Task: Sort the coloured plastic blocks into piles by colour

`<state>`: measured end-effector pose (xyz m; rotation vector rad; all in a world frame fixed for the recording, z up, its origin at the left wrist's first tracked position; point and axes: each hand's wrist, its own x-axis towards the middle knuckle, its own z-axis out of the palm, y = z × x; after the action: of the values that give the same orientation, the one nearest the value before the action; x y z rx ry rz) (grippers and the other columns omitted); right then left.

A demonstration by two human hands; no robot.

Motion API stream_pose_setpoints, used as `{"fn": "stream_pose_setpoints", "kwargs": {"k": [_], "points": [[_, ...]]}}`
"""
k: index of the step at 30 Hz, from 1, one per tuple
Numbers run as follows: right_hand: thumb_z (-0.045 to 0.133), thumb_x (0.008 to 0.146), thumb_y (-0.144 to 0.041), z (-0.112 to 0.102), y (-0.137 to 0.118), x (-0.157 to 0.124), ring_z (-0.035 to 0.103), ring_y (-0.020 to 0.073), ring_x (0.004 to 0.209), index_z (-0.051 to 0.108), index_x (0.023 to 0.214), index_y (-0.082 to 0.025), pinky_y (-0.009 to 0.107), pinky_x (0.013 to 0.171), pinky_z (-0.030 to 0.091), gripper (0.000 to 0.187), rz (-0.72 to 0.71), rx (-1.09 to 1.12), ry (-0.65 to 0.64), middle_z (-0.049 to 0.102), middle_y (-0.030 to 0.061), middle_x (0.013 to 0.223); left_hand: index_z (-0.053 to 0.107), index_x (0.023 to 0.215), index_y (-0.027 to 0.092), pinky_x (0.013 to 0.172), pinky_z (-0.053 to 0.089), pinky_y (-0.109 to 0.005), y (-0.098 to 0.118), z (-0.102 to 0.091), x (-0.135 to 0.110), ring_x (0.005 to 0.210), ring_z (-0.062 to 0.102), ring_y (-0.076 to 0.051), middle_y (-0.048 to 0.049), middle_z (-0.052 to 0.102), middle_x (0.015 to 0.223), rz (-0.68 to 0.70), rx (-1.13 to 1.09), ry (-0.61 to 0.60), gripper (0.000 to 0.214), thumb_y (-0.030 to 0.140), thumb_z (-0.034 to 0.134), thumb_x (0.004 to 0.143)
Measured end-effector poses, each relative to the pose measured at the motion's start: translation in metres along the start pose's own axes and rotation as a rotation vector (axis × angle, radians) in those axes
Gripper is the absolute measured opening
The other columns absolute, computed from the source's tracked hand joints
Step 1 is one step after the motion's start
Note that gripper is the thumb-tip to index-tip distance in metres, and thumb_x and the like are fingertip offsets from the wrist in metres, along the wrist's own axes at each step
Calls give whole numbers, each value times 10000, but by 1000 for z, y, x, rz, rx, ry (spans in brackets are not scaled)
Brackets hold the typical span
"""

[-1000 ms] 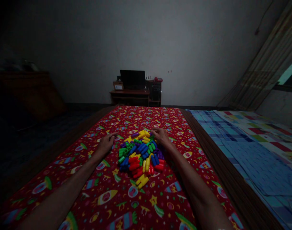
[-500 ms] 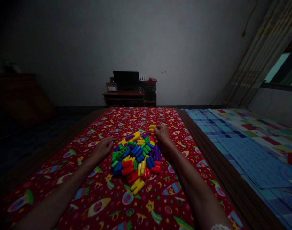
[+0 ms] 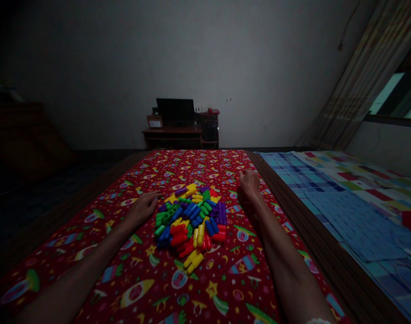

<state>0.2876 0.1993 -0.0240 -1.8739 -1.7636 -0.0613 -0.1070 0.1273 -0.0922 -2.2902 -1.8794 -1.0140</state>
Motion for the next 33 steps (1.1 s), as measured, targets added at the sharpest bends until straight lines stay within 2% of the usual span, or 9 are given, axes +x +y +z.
{"fn": "stream_pose_setpoints", "kwargs": {"k": [3, 5, 10, 17, 20, 24, 28, 31, 33], "points": [[493, 863, -344, -8, -37, -9, 588, 146, 593, 733, 716, -134, 228, 524, 330, 352, -284, -20, -440, 696, 87, 664, 698, 1027, 171, 1019, 434, -447, 2, -1, 1, 1123, 591, -266, -117, 679, 1165, 1, 12, -13, 426, 314, 357, 815], [562, 825, -403, -9, -57, -20, 557, 135, 549, 721, 655, -148, 230, 498, 301, 345, -404, -89, -652, 675, 72, 617, 696, 1035, 156, 1015, 436, -451, 2, -1, 2, 1122, 591, -269, -129, 679, 1163, -1, 24, -28, 439, 312, 348, 818], [586, 813, -418, -7, -73, -37, 545, 139, 573, 723, 700, -153, 243, 500, 274, 319, -534, -155, -643, 675, 85, 671, 695, 1048, 140, 1019, 433, -450, 1, 1, 1, 1130, 588, -272, -141, 676, 1162, 5, 25, -18, 453, 324, 346, 824], [661, 701, -394, -2, -61, -22, 412, 72, 477, 605, 564, -150, 202, 457, 256, 285, -520, 256, -841, 542, -32, 515, 703, 1030, 181, 1018, 437, -438, -1, 0, 1, 1116, 599, -260, -108, 688, 1149, 7, 15, -9, 419, 311, 364, 820], [677, 641, -438, -5, -48, -11, 407, 72, 470, 549, 547, -160, 200, 462, 278, 320, -419, 469, -772, 504, -46, 497, 705, 1015, 183, 1014, 441, -440, -1, 0, 2, 1115, 600, -263, -109, 694, 1137, 6, 14, -20, 407, 300, 379, 802], [647, 657, -385, -9, -16, 6, 441, 87, 455, 554, 606, -164, 209, 466, 316, 245, -126, 619, -507, 512, -37, 498, 705, 1011, 181, 1018, 440, -433, -1, 1, 2, 1114, 601, -257, -114, 689, 1144, 2, 18, -8, 421, 311, 364, 802], [555, 745, -276, -6, 22, 8, 557, 134, 542, 624, 695, -140, 219, 503, 370, 160, 115, 425, -198, 617, 29, 595, 702, 1021, 172, 1017, 440, -435, 0, 1, 1, 1115, 599, -259, -121, 686, 1147, 16, 17, -8, 433, 319, 352, 812], [510, 794, -218, -4, 41, 2, 642, 181, 722, 688, 826, -122, 233, 593, 416, 205, 171, 185, -88, 701, 96, 774, 703, 1011, 176, 1014, 441, -442, 0, 1, 1, 1112, 597, -266, -119, 689, 1134, 11, 5, 4, 416, 316, 368, 806], [495, 822, -206, -7, 42, -1, 658, 215, 838, 700, 933, -117, 259, 665, 438, 249, 159, 42, -41, 714, 145, 915, 703, 1004, 190, 1011, 444, -438, -1, 2, 1, 1108, 598, -263, -109, 692, 1130, 5, -5, 11, 402, 317, 379, 802]]}}
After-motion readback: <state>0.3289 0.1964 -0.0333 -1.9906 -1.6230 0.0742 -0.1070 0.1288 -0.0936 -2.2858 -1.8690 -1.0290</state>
